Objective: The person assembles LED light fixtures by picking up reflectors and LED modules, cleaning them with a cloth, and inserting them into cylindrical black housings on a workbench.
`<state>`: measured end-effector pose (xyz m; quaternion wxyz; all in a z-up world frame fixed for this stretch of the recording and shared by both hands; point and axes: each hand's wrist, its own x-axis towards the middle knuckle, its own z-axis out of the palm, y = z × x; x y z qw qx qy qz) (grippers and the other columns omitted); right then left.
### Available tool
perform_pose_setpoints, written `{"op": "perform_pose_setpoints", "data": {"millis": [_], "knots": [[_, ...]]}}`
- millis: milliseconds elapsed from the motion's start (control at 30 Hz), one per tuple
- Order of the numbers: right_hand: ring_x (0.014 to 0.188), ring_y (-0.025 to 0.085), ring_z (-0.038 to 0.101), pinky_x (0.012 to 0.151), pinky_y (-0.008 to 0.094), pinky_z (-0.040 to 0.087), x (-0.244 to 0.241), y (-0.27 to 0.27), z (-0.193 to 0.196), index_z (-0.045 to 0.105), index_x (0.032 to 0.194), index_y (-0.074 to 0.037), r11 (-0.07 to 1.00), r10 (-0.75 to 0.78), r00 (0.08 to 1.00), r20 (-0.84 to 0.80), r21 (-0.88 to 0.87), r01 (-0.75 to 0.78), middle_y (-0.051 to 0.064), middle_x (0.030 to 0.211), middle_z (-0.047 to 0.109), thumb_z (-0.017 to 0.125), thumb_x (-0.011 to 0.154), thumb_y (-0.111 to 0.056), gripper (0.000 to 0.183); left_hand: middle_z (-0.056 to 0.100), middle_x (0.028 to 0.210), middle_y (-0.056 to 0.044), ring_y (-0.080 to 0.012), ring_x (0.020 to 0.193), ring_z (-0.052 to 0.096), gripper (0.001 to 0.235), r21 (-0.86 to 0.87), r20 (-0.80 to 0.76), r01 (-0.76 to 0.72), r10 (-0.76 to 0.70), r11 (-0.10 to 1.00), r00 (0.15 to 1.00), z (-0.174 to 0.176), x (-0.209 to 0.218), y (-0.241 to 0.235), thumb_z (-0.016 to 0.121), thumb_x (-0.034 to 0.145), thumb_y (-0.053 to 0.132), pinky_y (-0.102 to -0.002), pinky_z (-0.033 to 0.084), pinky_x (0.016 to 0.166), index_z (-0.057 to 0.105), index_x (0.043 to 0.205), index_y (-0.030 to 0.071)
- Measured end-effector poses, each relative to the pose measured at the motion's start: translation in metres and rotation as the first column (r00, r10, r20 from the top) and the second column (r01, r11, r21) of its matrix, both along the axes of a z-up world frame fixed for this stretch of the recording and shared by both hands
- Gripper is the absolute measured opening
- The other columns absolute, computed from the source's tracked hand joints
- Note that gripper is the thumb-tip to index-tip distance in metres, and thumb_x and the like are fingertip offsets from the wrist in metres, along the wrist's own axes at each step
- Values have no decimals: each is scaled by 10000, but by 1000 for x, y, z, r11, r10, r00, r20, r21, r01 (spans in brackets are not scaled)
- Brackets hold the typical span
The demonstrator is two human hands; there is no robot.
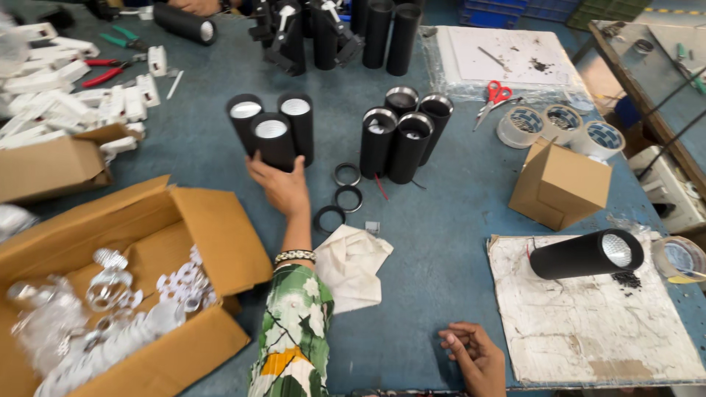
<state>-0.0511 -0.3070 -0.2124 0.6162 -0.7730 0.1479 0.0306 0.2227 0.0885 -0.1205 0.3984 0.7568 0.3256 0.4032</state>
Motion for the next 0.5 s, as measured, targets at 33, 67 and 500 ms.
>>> {"op": "perform_pose_setpoints", "data": {"millis": [33,67,500], "knots": [[813,189,751,656,301,571,1,0,-5,685,1125,24,1000,-13,1000,-14,9,14,170,967,825,704,890,-90,263,345,1560,-209,-459,1238,582,939,5,15,-24,24,1000,1000,3,8,3,960,712,296,-520,539,937,394,1426,71],[804,189,750,652,300,565,3,0,-10,699,1110,28,999,-27,999,-27,17,27,173,956,830,713,881,-84,255,357,1549,-198,-458,1241,583,940,8,31,-48,48,999,998,4,13,6,961,694,288,-515,545,925,399,1417,75],[762,198,806,691,303,616,-7,-11,-54,744,976,28,995,-44,995,94,-82,52,176,838,798,767,787,24,190,431,1476,-141,-442,1143,651,891,22,66,-98,96,995,993,16,44,39,960,739,275,-520,584,852,387,1391,75]]}}
